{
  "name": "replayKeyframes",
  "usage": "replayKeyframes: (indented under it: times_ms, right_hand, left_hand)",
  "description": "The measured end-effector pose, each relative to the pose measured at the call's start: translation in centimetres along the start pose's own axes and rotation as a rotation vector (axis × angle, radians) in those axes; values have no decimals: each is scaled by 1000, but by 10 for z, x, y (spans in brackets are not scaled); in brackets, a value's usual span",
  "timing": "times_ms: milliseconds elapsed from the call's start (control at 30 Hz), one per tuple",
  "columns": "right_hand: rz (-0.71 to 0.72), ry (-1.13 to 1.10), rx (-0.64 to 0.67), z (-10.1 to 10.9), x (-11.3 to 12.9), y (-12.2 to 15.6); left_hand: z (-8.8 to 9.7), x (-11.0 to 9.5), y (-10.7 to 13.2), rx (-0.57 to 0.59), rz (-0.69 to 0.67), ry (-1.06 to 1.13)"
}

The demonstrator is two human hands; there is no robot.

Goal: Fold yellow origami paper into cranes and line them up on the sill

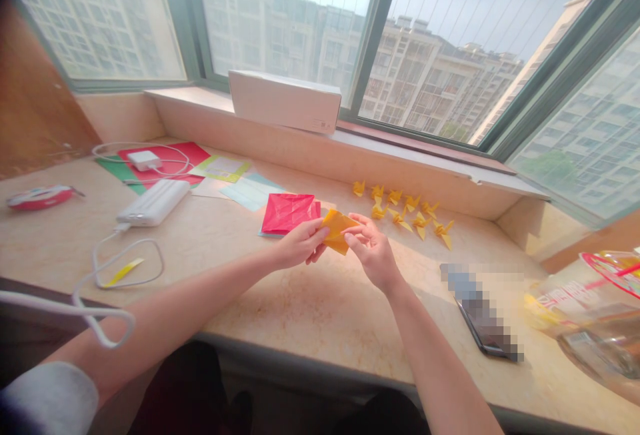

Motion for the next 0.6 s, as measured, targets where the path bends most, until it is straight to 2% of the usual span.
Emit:
replayKeyframes:
  times_ms: [100,233,400,600]
  right_hand:
    - [-65,-44,-66,3,-4,-1]
    - [-81,-13,-180,6,-4,2]
    - [-19,90,-268,10,3,4]
    - [55,164,-307,12,11,7]
  left_hand:
    - [-4,-1,1,36,-7,27]
    - [-8,0,1,74,3,38]
    - [-12,-3,4,91,-5,47]
    - [-11,-3,4,47,-16,-27]
Point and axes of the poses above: each hand's wrist, its own y-axis away from the middle knuckle, its own z-axis out of the back of the hand, x = y × z, the point moved 6 cm from there along -y, towards the middle knuckle, and after that the axes turned 14 degrees about y, right-handed, at the moved point
